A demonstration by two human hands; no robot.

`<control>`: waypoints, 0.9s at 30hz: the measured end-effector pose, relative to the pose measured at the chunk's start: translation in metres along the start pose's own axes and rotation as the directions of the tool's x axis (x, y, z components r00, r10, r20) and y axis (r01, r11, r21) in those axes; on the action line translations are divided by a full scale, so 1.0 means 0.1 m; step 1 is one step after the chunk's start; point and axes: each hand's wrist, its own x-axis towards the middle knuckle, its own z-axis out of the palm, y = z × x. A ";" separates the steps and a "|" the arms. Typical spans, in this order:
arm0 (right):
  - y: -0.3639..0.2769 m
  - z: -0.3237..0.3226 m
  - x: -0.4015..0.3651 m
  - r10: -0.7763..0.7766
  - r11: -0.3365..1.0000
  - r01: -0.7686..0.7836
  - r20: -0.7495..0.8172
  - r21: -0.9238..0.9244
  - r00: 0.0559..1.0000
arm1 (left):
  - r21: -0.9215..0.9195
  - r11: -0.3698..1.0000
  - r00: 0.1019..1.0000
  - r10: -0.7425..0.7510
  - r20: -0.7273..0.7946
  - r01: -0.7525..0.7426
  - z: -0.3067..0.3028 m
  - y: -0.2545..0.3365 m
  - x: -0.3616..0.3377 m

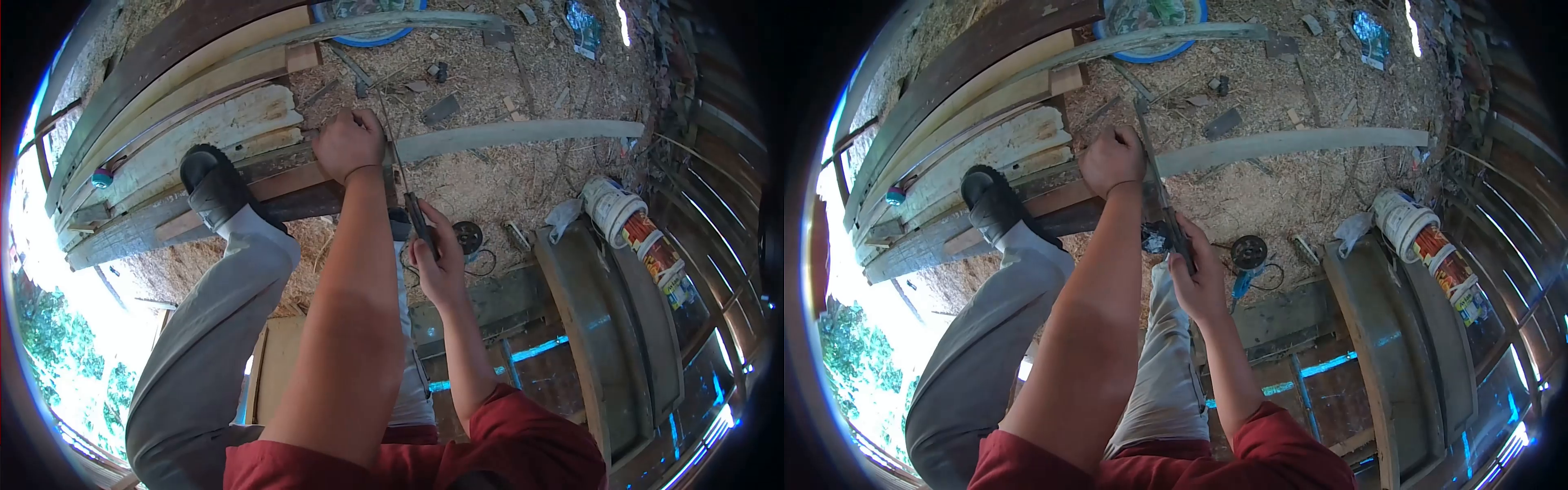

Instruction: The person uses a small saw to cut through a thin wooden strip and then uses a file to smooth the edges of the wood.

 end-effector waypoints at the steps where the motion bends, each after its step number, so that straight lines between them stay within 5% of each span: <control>1: 0.04 0.00 0.02 -0.002 1.000 0.002 -0.003 -0.001 1.000 | 0.005 1.000 1.000 -0.006 0.001 0.006 0.00 0.00 0.00; 10: 0.24 0.08 0.23 0.100 0.994 -0.096 -0.117 0.044 0.988 | 0.017 0.999 1.000 -0.029 0.009 0.028 0.03 0.00 -0.01; 13: 0.20 0.09 0.26 0.124 0.979 -0.152 -0.192 -0.138 0.974 | -0.001 1.000 1.000 -0.028 0.009 0.028 0.01 0.00 -0.02; 15: 0.21 0.12 0.26 -0.013 0.999 0.000 -0.244 -0.050 0.970 | -0.008 1.000 1.000 -0.022 0.004 0.022 -0.01 0.00 -0.02; 25: 0.28 0.14 0.44 -0.111 0.982 0.065 -0.261 -0.177 0.959 | 0.020 1.000 1.000 0.005 -0.013 -0.005 0.01 -0.03 -0.01; 27: 0.16 0.14 0.42 -0.050 0.950 -0.041 -0.281 -0.310 0.958 | 0.023 1.000 1.000 0.012 -0.021 -0.011 0.01 0.01 0.00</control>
